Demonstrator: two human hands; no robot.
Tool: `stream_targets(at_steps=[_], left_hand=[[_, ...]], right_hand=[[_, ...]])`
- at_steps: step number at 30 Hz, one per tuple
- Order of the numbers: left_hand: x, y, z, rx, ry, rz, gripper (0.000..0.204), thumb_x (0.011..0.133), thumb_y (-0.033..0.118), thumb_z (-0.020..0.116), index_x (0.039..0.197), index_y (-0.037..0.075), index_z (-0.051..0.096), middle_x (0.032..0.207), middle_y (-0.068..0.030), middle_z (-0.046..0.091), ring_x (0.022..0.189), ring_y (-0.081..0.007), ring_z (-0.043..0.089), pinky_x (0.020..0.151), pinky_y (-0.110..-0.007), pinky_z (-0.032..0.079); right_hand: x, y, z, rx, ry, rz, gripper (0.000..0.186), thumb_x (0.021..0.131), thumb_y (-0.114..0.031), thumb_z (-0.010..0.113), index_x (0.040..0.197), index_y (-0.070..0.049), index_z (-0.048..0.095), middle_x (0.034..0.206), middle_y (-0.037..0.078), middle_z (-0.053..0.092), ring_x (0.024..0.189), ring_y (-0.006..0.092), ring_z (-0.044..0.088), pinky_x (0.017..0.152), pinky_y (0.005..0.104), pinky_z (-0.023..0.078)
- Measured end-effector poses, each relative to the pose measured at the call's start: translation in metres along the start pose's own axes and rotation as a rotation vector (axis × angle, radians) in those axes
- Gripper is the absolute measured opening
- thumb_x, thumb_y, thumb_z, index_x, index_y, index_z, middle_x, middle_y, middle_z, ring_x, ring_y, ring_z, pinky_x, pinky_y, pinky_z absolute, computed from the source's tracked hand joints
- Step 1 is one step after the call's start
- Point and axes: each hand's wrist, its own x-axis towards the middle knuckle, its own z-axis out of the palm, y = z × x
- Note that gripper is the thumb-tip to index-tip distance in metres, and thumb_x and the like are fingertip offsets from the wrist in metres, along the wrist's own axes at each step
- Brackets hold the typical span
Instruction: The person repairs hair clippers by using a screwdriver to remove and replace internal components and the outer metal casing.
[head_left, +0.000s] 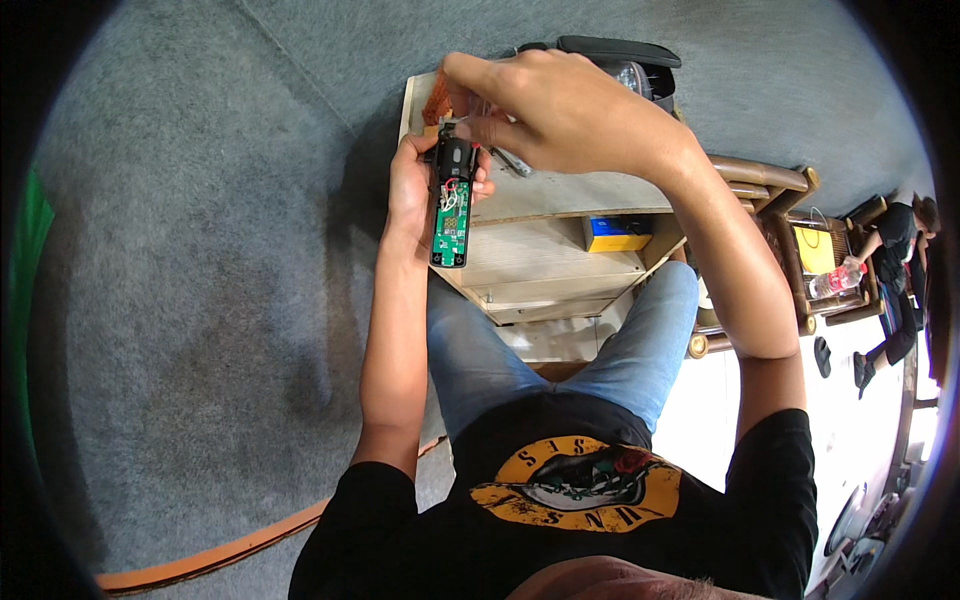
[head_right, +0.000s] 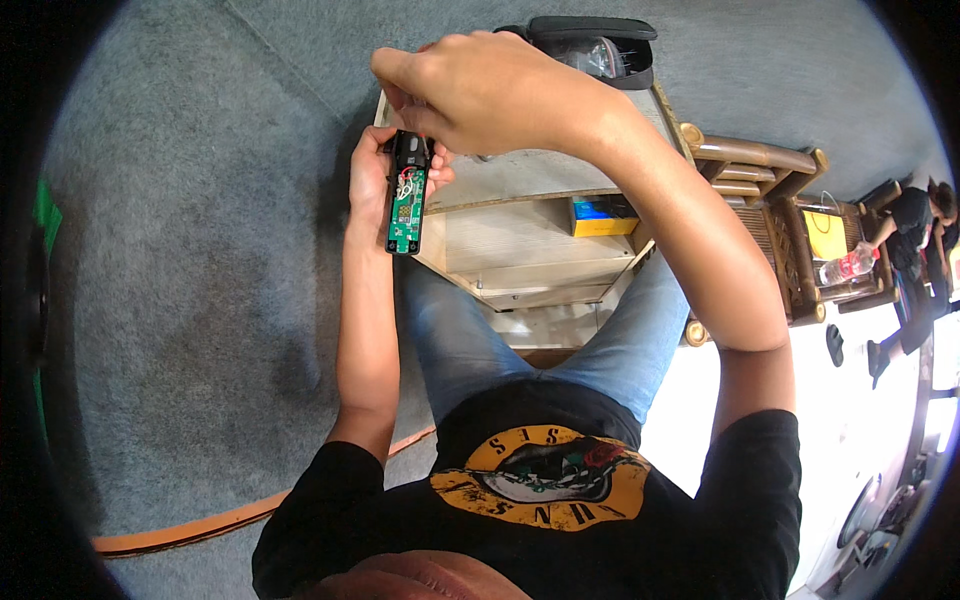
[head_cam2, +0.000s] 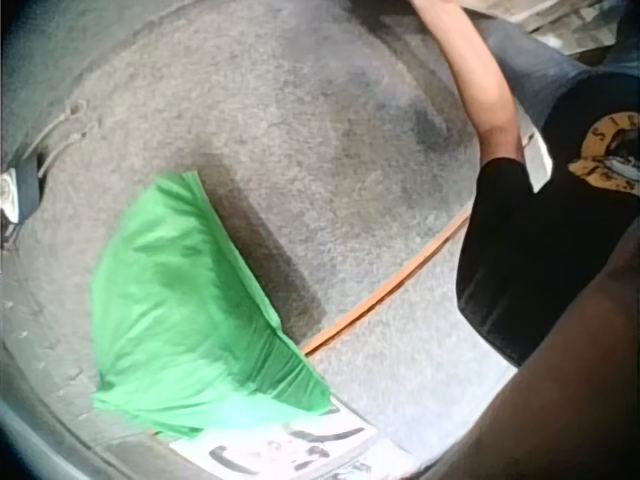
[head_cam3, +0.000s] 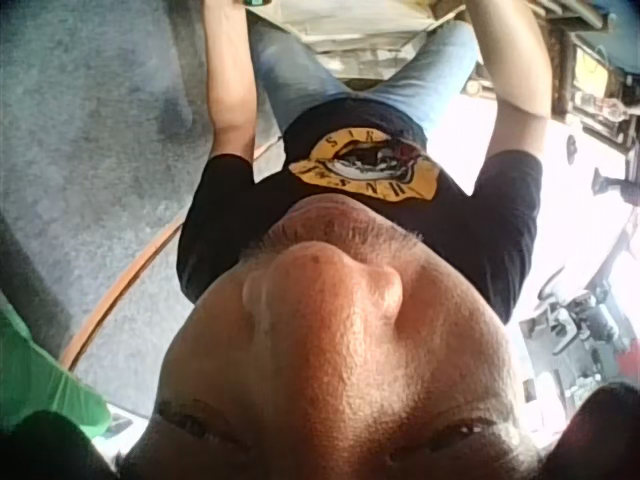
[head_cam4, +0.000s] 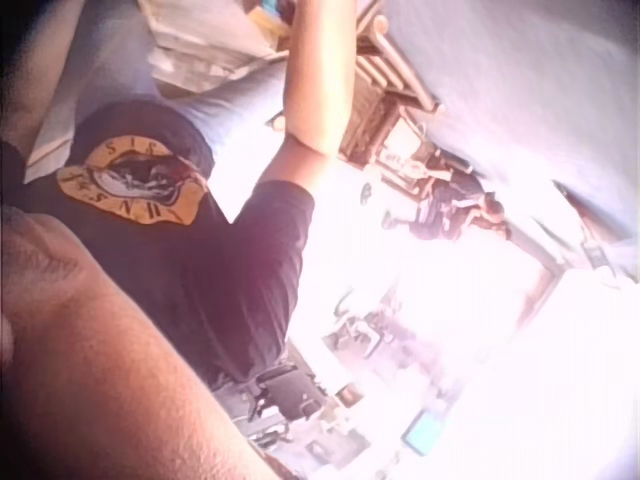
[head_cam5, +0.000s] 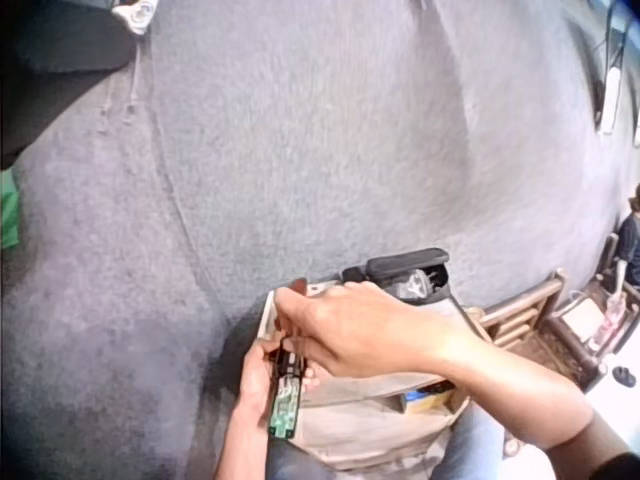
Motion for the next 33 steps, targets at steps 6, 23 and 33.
stream_targets(at_steps=[6, 23, 33], left_hand=[[-0.006, -0.001, 0.015, -0.055, 0.141, 0.03, 0.034, 0.096, 0.03, 0.044, 0.103, -0.003, 0.052, 0.082, -0.0221, 0.06, 0.071, -0.0282, 0.057, 0.06, -0.037, 0.045], [-0.007, 0.001, 0.018, -0.171, 0.151, -0.013, 0.047, 0.098, 0.036, 0.041, 0.101, -0.007, 0.06, 0.083, -0.0211, 0.064, 0.071, -0.0269, 0.064, 0.064, -0.039, 0.051], [-0.004, -0.001, 0.008, -0.124, 0.092, 0.024, 0.046, 0.098, 0.035, 0.04, 0.107, -0.005, 0.06, 0.086, -0.0212, 0.065, 0.072, -0.0265, 0.064, 0.064, -0.038, 0.052]], right_hand=[[-0.004, 0.007, 0.001, -0.028, 0.032, -0.032, 0.024, 0.096, -0.027, 0.064, 0.097, -0.004, 0.059, 0.084, 0.015, 0.073, 0.079, 0.0373, 0.072, 0.069, 0.0489, 0.056], [0.002, 0.019, 0.011, 0.051, 0.079, -0.036, 0.025, 0.092, -0.013, 0.071, 0.109, -0.006, 0.054, 0.08, 0.013, 0.072, 0.073, 0.0351, 0.072, 0.06, 0.0435, 0.054], [0.006, 0.017, 0.011, 0.001, 0.089, -0.043, 0.021, 0.096, -0.016, 0.068, 0.107, -0.004, 0.055, 0.073, 0.015, 0.069, 0.069, 0.0368, 0.07, 0.058, 0.0447, 0.051]])
